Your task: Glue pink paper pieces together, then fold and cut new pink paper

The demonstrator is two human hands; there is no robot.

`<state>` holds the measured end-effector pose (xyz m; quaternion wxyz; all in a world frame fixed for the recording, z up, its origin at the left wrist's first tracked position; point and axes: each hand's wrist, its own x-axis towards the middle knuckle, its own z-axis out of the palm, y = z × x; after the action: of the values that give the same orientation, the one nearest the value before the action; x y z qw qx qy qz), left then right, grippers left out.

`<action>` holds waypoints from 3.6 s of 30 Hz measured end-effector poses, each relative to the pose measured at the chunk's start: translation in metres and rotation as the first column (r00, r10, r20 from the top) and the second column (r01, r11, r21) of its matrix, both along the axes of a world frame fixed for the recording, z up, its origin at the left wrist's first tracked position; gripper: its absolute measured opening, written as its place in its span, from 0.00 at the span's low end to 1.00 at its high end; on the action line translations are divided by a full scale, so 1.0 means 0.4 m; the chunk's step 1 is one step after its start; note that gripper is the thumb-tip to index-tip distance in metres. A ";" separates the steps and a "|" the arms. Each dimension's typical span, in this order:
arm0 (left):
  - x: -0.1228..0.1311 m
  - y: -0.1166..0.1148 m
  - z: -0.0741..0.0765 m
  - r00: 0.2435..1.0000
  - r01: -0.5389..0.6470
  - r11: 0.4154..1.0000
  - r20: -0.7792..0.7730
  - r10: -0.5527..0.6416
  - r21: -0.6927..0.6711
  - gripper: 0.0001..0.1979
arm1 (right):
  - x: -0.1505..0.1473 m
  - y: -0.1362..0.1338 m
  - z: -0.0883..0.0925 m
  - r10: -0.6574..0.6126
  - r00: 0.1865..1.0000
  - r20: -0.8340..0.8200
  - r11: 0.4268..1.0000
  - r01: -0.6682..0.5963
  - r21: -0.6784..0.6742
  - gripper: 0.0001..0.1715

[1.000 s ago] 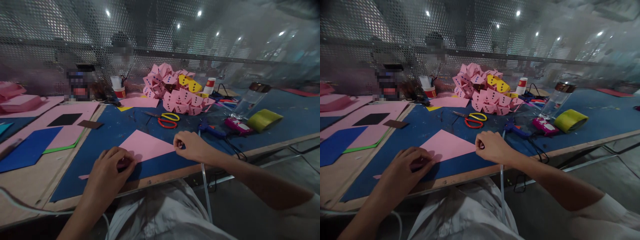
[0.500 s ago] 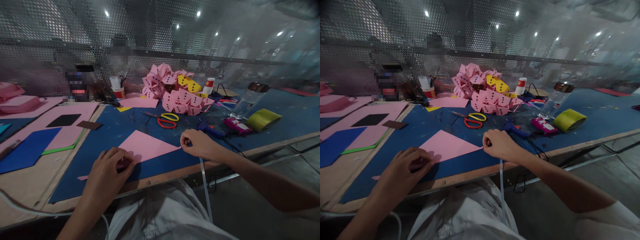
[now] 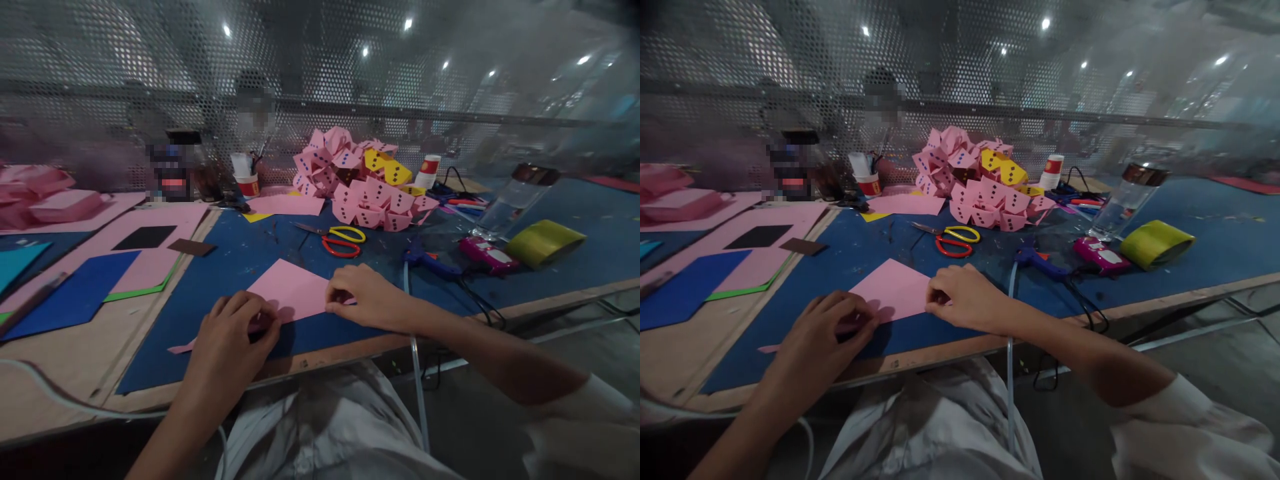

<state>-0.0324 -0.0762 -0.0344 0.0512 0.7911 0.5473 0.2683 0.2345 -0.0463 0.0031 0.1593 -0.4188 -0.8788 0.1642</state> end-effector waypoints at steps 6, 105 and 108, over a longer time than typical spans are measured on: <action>0.037 -0.002 0.003 1.000 -0.007 1.000 -0.003 0.007 0.023 0.09 | -0.001 0.009 -0.006 0.001 1.000 -0.018 1.000 -0.001 -0.005 0.04; -0.097 -0.047 -0.003 0.993 -0.111 0.993 0.036 0.113 -0.041 0.06 | 0.013 0.003 -0.032 -0.002 0.996 -0.086 1.000 0.002 0.004 0.03; -0.099 -0.047 -0.003 0.994 -0.105 0.994 0.033 0.106 -0.038 0.06 | 0.013 0.003 -0.034 0.000 0.997 -0.081 1.000 0.000 0.007 0.03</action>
<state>-0.0720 -0.0948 -0.0356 0.0608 0.7552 0.5922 0.2744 0.2396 -0.0450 -0.0105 0.1964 -0.4112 -0.8722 0.1778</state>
